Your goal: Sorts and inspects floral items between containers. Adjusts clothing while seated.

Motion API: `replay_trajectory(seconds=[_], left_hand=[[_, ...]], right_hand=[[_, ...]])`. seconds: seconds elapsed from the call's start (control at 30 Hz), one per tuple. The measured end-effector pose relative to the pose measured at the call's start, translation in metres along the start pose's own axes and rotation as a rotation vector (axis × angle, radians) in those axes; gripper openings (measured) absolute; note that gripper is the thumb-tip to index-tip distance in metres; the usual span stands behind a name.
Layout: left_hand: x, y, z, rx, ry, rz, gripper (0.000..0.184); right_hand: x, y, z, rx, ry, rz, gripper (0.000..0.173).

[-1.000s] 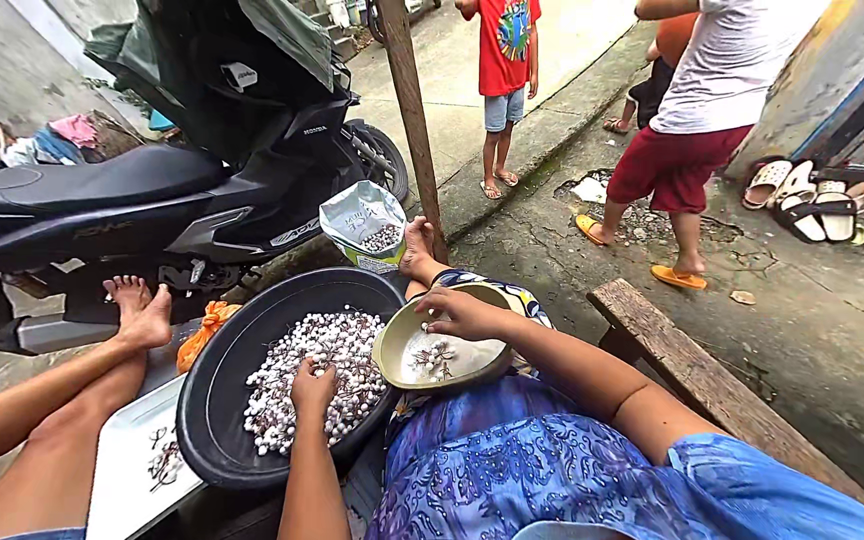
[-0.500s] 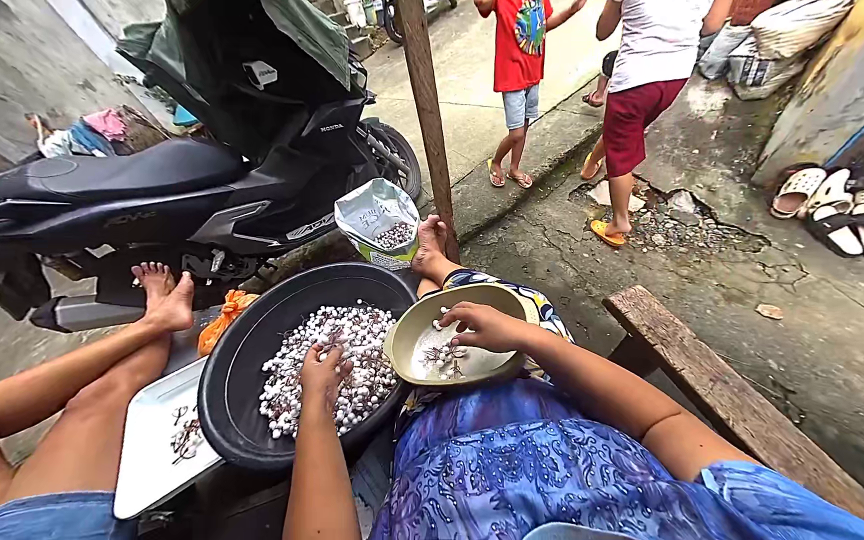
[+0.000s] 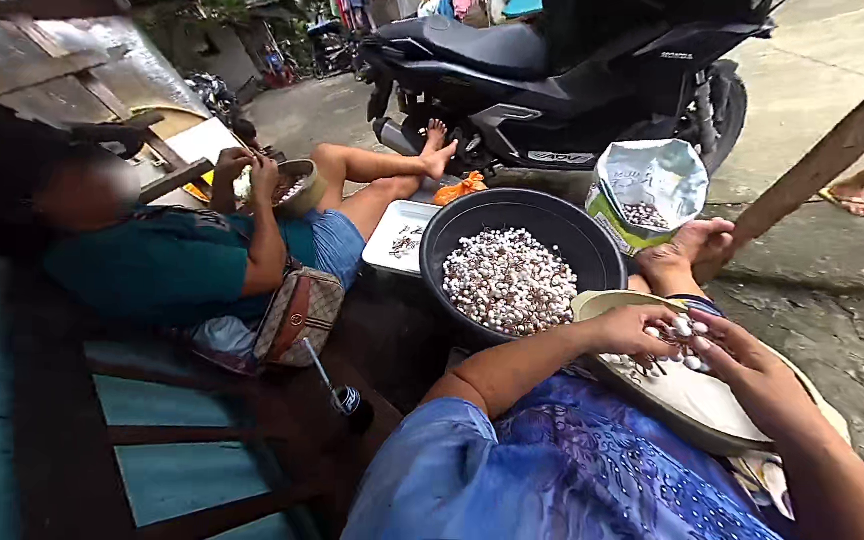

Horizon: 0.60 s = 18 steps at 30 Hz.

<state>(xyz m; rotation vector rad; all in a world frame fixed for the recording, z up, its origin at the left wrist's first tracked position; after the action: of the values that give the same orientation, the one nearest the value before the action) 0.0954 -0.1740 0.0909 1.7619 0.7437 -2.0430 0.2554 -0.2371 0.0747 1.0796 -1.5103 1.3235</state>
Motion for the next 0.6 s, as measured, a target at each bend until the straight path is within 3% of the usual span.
replay_trajectory(seconds=[0.1, 0.37, 0.6], left_hand=[[0.003, 0.000, 0.002, -0.001, 0.001, 0.038, 0.041], [0.020, -0.005, 0.001, -0.008, -0.056, 0.183, 0.039], [0.023, -0.005, 0.004, 0.001, -0.044, 0.336, 0.036]], right_hand=[[0.000, -0.003, 0.000, -0.012, -0.031, 0.026, 0.048], [-0.001, -0.007, -0.001, -0.083, 0.014, 0.111, 0.034], [0.002, -0.014, 0.003, -0.104, -0.005, 0.174, 0.031]])
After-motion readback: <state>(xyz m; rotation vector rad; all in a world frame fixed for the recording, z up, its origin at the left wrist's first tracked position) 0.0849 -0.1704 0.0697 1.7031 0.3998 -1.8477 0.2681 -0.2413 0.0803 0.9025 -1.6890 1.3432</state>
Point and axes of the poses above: each hand's wrist, its own z-axis away from the middle knuckle, its own y-axis out of the palm, x = y × z, the point moved 4 cm from there along -z, towards the middle knuckle
